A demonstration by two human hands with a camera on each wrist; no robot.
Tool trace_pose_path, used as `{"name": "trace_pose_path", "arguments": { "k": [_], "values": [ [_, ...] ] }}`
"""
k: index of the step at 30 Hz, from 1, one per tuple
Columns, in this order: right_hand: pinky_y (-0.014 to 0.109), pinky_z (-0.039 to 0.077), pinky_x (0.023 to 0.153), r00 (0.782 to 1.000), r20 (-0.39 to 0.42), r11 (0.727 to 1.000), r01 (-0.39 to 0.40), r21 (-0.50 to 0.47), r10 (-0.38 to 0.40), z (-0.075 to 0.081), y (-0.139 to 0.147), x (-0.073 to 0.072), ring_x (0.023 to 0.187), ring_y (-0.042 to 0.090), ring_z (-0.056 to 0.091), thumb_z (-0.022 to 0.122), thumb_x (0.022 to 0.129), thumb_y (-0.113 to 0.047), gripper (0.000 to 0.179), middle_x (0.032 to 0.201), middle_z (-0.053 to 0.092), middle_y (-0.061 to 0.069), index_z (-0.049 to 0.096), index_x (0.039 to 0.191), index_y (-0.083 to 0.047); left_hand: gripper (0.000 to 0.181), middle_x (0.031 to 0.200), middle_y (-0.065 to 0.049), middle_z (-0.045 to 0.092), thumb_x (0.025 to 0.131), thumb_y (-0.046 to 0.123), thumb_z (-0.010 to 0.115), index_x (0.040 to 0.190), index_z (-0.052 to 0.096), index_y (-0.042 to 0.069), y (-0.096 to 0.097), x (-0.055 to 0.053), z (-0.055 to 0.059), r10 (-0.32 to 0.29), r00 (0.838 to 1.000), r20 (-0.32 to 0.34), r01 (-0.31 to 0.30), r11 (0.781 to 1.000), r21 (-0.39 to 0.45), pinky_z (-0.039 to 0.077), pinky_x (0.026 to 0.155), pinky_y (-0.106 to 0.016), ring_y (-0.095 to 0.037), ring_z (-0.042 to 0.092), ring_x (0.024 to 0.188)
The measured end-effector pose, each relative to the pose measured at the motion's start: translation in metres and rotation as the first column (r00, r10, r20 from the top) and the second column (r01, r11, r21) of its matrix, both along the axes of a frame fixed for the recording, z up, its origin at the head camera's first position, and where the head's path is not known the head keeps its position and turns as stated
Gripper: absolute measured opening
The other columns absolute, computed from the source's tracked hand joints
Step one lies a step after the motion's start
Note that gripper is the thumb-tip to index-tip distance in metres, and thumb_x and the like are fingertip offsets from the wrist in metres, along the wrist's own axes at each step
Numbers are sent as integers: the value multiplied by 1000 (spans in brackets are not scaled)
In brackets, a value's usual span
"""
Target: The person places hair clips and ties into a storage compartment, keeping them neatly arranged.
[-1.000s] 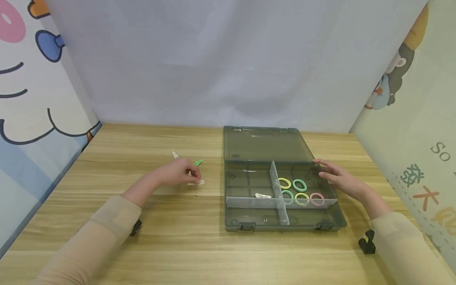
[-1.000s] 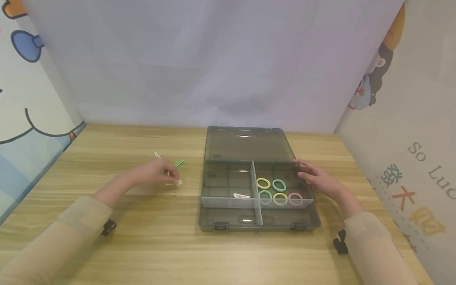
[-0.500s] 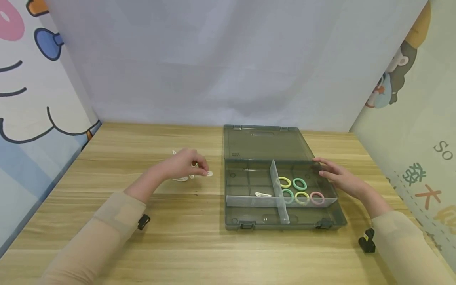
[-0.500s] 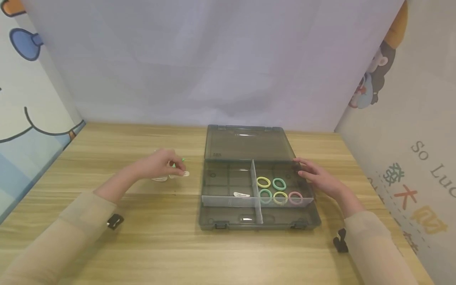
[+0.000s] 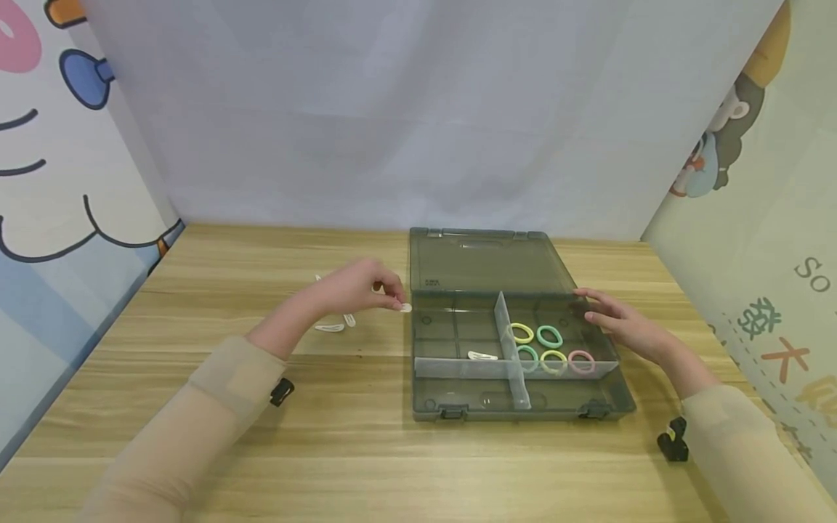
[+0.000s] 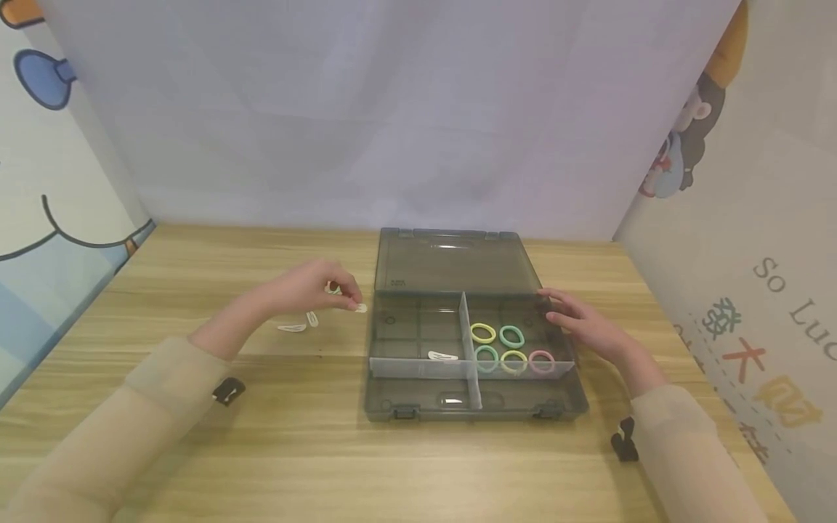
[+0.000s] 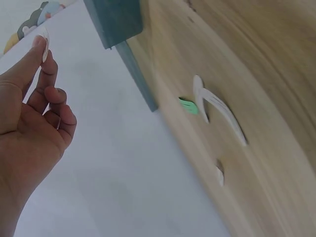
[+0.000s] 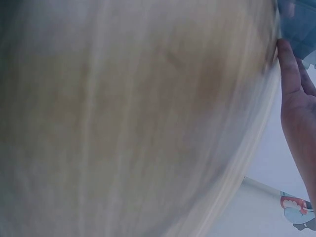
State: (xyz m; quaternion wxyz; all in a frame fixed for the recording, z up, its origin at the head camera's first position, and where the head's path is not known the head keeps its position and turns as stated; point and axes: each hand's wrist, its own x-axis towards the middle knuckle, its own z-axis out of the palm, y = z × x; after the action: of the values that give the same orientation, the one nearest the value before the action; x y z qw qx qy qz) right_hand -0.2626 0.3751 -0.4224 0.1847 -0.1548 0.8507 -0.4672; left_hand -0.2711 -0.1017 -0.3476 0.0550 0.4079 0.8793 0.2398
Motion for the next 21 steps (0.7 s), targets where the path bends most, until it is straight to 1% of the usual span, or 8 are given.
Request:
{"name": "trace_pose_path", "arguments": {
  "k": [3,8,10,13,18,21],
  "values": [
    [76,14,95,1000,-1,1000,2,2,-2,1,0,0,137,52,11,42,102,-32,58,155,5,23,17,151,-16,5,78,10,66,87,21,69,85,72,18,7,-2,5,-12,1000,-11,12,1000,-6,46,74,-29,-7,56,74],
    [76,14,95,1000,2,1000,0,2,0,3,-1,2,137,52,11,42,102,-32,57,155,5,24,17,151,-16,8,80,6,67,88,25,67,86,72,19,19,-4,11,-8,1000,11,8,1000,-23,44,66,-27,-9,53,70],
    [76,14,95,1000,1,1000,0,3,0,3,-2,2,137,53,11,42,102,-32,57,155,5,24,17,151,-16,9,81,4,68,89,25,66,88,72,18,25,-5,12,-11,1000,20,11,1000,-19,43,64,-26,-10,53,70],
    [76,15,95,1000,-1,1000,0,5,0,3,-2,3,137,53,11,42,102,-32,57,155,5,24,17,151,-16,11,83,3,69,89,26,66,89,72,17,33,-6,13,-16,999,33,16,1000,-8,45,65,-25,-10,55,71],
    [76,15,95,1000,3,1000,4,-1,-4,3,-2,3,137,53,11,42,102,-32,57,155,5,24,18,151,-15,11,85,1,70,88,24,67,91,73,15,48,-9,14,-32,997,73,30,999,21,48,67,-24,-11,59,73],
    [76,15,95,1000,6,1000,4,-5,-4,3,-1,3,137,53,11,42,102,-32,57,156,5,23,17,150,-15,11,83,3,70,88,23,68,90,74,14,56,-11,12,-39,997,68,37,999,30,48,66,-23,-8,58,71]
  ]
}}
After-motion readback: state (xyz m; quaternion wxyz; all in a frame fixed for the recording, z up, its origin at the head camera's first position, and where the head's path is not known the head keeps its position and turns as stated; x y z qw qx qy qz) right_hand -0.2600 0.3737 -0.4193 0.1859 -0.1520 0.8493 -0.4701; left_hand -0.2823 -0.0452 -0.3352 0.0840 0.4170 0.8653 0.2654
